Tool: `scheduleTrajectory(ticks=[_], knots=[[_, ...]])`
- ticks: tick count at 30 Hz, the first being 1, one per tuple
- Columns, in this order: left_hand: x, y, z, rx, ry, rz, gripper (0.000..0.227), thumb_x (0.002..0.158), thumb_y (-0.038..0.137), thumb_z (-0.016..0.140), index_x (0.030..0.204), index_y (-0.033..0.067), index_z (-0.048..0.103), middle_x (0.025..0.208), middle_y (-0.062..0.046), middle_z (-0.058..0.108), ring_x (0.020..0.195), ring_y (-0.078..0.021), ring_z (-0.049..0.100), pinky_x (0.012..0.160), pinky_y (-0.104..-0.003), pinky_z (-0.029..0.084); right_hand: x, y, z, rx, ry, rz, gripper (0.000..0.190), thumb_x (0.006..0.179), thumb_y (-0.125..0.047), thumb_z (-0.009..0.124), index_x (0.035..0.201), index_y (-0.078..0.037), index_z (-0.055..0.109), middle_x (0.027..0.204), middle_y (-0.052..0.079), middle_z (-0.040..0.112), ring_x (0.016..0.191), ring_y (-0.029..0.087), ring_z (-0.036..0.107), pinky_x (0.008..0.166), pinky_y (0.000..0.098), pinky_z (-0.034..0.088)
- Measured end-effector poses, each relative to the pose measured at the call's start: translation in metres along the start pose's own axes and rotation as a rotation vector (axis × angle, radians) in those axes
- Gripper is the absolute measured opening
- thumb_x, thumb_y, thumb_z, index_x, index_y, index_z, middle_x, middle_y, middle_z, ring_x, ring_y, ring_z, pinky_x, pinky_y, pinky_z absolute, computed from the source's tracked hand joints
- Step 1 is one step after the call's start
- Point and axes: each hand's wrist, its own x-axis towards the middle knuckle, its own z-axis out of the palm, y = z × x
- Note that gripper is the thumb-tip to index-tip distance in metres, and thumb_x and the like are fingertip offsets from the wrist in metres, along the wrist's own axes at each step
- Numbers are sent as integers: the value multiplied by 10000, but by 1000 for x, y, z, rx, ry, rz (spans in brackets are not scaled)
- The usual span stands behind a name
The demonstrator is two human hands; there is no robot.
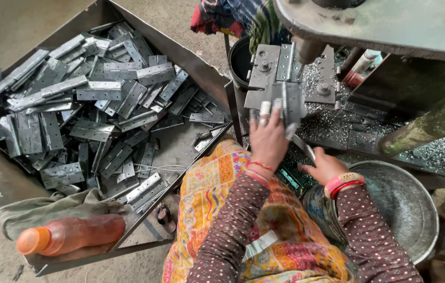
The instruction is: The person wraps white tape around their fingers, then picks up rectangular metal parts from a bin and processes them using a machine. They repeatedly place the metal pieces under a press and operate a lever to shape or cut them.
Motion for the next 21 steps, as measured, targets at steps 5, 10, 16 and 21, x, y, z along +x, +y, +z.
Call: scheduleTrajectory(ticks=[5, 10, 16, 21], knots=[[16, 9, 21, -31, 71, 1, 374, 964, 365, 579, 1084, 48, 737, 1427, -80, 579, 1333, -290, 531, 1201, -580, 291, 0, 6, 6, -30, 33, 5, 624, 849, -555, 730, 1115, -30, 522, 904, 277, 726, 892, 489, 695, 768, 565, 551], [31, 3, 21, -90, -112, -64, 299, 963, 270, 589, 1112, 48, 724, 1391, -81, 580, 1229, -288, 575, 1103, -601, 367, -26, 8, 53, 77, 175, 3, 475, 893, -394, 721, 1116, -23, 525, 834, 285, 712, 796, 487, 704, 686, 557, 571], [19, -5, 17, 7, -32, 3, 242, 881, 187, 584, 1044, 91, 735, 1365, -45, 607, 1245, -258, 599, 1122, -590, 401, -39, 9, 72, 30, 110, 69, 429, 949, -341, 682, 1141, 8, 522, 810, 286, 713, 773, 462, 727, 681, 536, 592], [41, 1, 33, 68, -78, -5, 235, 933, 212, 564, 1035, 96, 741, 1396, -74, 596, 1263, -259, 588, 1133, -601, 375, 1, -1, 7, -71, -51, 118, 512, 922, -407, 721, 1123, 20, 523, 853, 279, 720, 805, 454, 733, 728, 531, 580]])
